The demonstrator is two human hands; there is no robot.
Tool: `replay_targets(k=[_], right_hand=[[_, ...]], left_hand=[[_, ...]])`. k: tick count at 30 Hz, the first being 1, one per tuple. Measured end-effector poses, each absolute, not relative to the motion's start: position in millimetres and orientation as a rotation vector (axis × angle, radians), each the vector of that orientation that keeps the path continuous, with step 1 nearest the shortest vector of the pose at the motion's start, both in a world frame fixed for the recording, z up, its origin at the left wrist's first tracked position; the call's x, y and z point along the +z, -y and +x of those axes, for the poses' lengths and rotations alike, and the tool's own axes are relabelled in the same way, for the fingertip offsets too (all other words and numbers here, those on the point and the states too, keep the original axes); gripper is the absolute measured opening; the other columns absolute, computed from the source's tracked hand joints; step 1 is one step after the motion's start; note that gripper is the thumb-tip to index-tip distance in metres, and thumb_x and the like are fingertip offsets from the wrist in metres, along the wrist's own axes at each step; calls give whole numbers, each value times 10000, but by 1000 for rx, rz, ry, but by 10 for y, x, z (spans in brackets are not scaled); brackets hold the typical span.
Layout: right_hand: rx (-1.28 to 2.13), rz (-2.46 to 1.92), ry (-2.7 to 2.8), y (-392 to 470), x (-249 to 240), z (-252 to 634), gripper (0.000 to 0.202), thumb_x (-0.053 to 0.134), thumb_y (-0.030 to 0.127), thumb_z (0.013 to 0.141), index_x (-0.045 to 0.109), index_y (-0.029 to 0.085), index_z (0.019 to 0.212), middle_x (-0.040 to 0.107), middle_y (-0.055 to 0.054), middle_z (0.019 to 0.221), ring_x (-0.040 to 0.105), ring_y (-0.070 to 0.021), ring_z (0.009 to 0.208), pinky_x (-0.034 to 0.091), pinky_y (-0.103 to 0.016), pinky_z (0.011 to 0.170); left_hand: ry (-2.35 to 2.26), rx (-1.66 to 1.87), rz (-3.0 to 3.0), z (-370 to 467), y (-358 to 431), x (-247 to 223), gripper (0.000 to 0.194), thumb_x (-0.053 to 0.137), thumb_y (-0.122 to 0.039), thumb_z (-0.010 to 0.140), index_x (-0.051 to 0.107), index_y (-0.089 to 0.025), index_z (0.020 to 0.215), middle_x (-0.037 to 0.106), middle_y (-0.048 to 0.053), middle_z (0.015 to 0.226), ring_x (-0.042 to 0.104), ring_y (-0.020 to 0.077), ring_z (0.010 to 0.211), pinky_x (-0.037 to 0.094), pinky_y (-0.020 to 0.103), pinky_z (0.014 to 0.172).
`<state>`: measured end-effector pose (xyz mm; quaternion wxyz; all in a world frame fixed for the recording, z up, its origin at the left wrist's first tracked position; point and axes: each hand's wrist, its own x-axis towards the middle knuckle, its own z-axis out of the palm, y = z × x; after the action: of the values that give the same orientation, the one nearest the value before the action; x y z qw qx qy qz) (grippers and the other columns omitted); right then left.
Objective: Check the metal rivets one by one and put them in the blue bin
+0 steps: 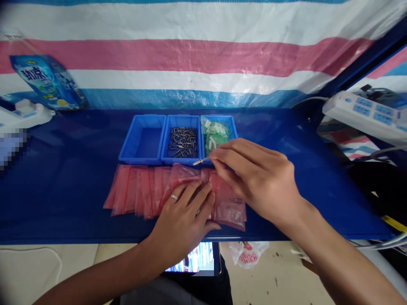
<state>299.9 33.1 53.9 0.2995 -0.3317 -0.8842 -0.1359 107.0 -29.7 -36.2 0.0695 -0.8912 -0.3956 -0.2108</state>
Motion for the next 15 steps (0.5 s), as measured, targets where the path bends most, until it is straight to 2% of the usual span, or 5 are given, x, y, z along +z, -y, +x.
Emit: replay_targets(k=[3, 6, 9, 12, 15], right_hand=[[29, -863, 2273, -478, 482, 2833, 116, 741, 108, 971, 714, 205, 1028, 800, -23, 975, 789, -158, 895, 619, -270, 801], [207, -741, 2332, -661, 380, 2718, 61, 697, 135, 1007, 702, 195, 998, 780, -12, 956, 766, -136, 857, 603, -258, 783], [336, -661, 2430, -774, 285, 2695, 74, 668, 126, 1023, 718, 165, 986, 762, -27, 946, 736, -117, 811, 566, -242, 745], [426, -626, 2536, -787, 233, 2714, 126, 633, 147, 1054, 743, 144, 993, 752, -57, 954, 724, -130, 831, 542, -255, 738], [378, -572, 2616, -757, 214, 2721, 212, 580, 180, 1090, 764, 138, 994, 753, -80, 950, 731, -160, 885, 550, -289, 785]], left_hand=[[1257, -656, -2613, 1175, 237, -388, 612, 781, -600, 924, 720, -125, 1305, 719, 105, 1413, 687, 310, 1243, 604, 447, 1001], [1216, -714, -2576, 1138, 306, -389, 600, 759, -577, 955, 715, -89, 1301, 731, 127, 1386, 698, 299, 1230, 602, 438, 992], [1040, -909, -2576, 854, 409, -273, 387, 711, -483, 1018, 745, -154, 1221, 776, 31, 1299, 706, 238, 1213, 597, 391, 987], [1004, -1129, -2569, 421, 258, -34, 100, 791, -176, 936, 747, -125, 1010, 812, 24, 1042, 739, 182, 1018, 614, 328, 962], [1043, -1018, -2536, 38, -228, 180, 88, 772, -193, 955, 734, -156, 1025, 804, 40, 1061, 738, 195, 961, 649, 355, 874]])
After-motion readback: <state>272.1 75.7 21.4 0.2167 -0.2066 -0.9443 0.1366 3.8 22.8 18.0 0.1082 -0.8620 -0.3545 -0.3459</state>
